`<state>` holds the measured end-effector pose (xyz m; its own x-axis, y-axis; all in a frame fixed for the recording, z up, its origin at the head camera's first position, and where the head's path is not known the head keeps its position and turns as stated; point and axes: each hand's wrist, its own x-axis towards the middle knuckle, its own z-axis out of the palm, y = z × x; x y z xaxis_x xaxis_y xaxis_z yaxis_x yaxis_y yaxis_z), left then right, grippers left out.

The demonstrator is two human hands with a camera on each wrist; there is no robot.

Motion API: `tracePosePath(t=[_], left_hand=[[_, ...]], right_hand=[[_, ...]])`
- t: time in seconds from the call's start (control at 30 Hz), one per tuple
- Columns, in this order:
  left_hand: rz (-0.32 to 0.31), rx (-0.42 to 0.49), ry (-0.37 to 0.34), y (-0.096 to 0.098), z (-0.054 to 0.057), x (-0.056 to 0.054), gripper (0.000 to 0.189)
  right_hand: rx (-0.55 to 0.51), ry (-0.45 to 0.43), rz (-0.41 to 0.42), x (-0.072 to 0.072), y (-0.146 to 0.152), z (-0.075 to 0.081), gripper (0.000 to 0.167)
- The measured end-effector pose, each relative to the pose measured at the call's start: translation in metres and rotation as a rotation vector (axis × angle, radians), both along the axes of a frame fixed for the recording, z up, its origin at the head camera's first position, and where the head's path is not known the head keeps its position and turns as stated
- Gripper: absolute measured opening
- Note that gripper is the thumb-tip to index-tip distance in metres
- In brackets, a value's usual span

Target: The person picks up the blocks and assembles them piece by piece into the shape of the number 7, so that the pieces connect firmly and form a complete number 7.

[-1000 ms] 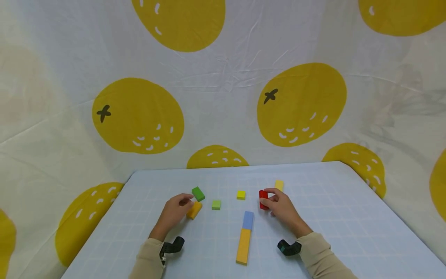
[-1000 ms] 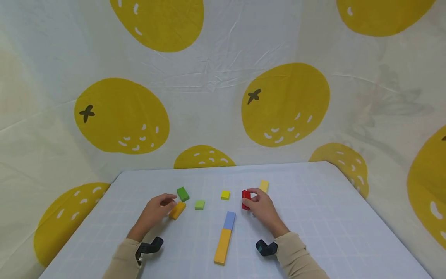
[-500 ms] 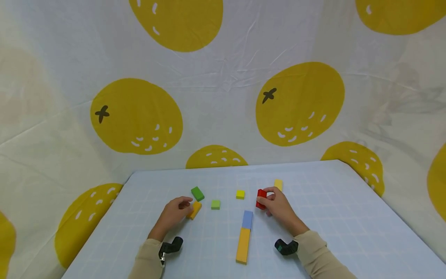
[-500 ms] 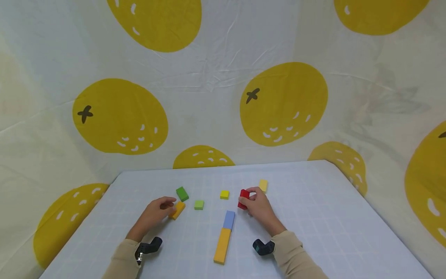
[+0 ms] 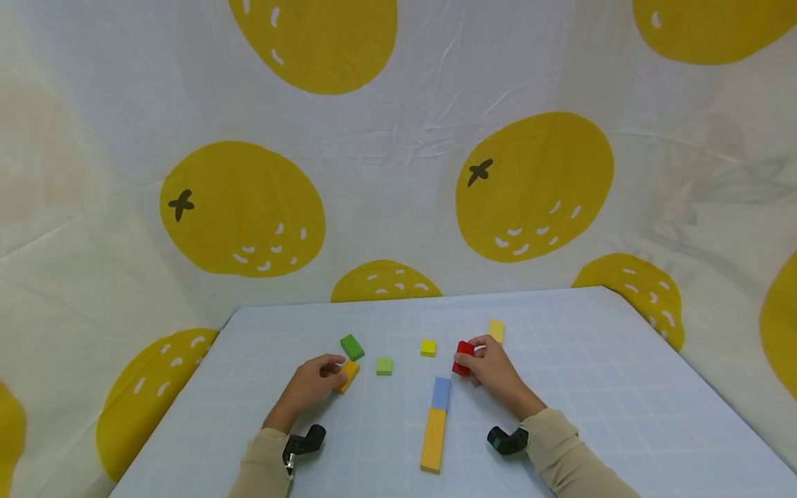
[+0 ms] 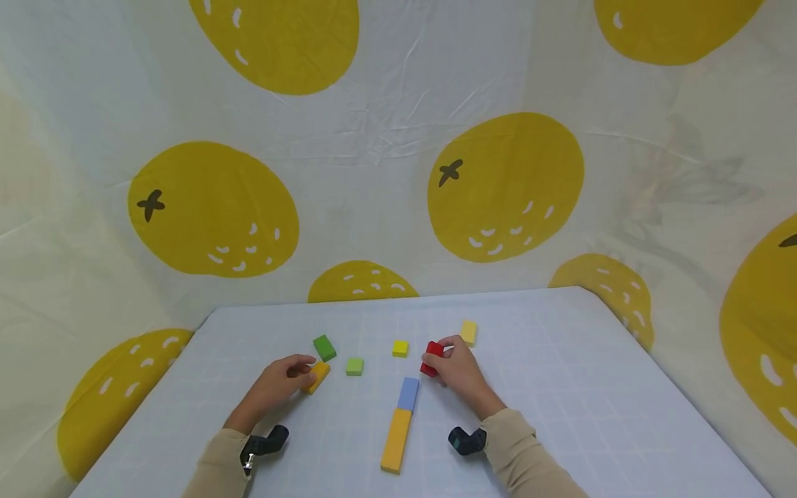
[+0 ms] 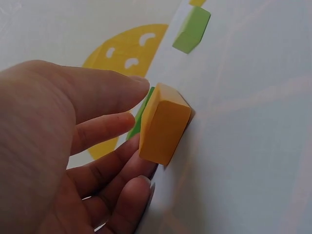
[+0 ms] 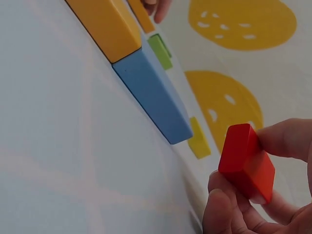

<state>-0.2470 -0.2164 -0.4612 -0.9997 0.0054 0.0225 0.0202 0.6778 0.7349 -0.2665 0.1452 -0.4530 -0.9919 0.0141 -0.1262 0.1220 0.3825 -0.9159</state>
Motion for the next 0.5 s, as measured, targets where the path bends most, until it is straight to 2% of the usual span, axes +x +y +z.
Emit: tracePosePath(t=[0.33, 0.5], left_hand=[[-0.005, -0.007, 0.009, 0.001, -0.001, 0.003, 0.035], [-0.007, -0.012, 0.016, 0.002, -0.003, -0.001, 0.036]], right_hand=[[0.007, 0.018, 0.045, -0.004, -0.01, -0.001, 0.049], [0.026, 0.025, 0.057, -0.008, -0.01, -0.001, 0.045]])
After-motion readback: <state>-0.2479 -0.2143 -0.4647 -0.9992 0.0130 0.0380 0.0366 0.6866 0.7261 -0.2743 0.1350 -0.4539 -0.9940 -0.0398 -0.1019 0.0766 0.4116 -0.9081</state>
